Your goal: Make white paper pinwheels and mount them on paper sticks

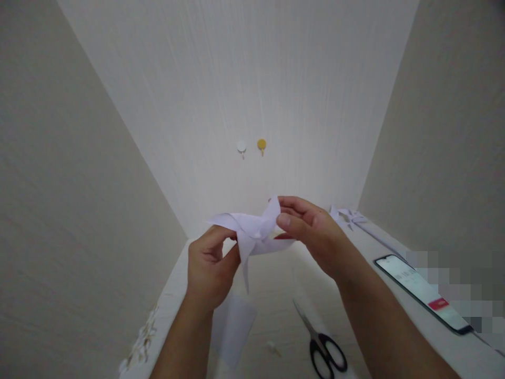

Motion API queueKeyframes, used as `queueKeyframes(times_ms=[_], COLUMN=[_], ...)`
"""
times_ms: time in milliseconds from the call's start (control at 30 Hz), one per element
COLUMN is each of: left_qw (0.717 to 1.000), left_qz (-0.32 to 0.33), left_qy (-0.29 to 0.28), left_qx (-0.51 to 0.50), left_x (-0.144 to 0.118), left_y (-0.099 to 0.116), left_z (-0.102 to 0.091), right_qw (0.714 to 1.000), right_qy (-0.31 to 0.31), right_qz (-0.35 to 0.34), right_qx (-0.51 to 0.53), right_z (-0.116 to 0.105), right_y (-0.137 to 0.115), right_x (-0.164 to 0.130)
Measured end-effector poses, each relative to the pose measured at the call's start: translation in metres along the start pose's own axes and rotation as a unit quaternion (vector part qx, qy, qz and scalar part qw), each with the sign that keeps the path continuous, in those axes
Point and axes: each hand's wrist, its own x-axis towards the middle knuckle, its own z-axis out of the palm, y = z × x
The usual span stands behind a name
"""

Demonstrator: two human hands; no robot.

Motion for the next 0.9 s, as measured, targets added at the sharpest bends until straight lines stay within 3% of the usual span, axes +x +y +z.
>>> queueKeyframes(times_ms=[67,133,233,533,700,900], left_qw=[0.997,0.993,0.994,0.994,0.997,0.996], left_qz=[-0.011,-0.012,0.002,0.106,0.082,0.017], left_qy=[0.079,0.121,0.109,0.016,0.002,-0.002], left_qx=[-0.015,-0.015,-0.008,0.027,0.009,-0.089], left_x=[-0.002,-0.003,-0.004,0.001,0.001,-0.001], left_y=[-0.002,-0.002,0.002,0.011,0.011,-0.001], left_z=[0.005,0.009,0.011,0.006,0.008,0.012], right_qw=[0.996,0.985,0.972,0.982,0.984,0.985], right_qy=[-0.059,-0.141,-0.209,-0.154,-0.149,-0.135], right_qz=[0.053,0.089,0.093,0.073,0.064,0.069], right_qx=[0.036,0.048,0.055,0.081,0.076,0.088], right_z=[-0.002,-0.002,0.001,0.003,0.004,0.007], right_y=[0.003,0.006,0.010,0.015,0.013,0.007], right_x=[0.003,0.004,0.005,0.003,0.003,-0.002])
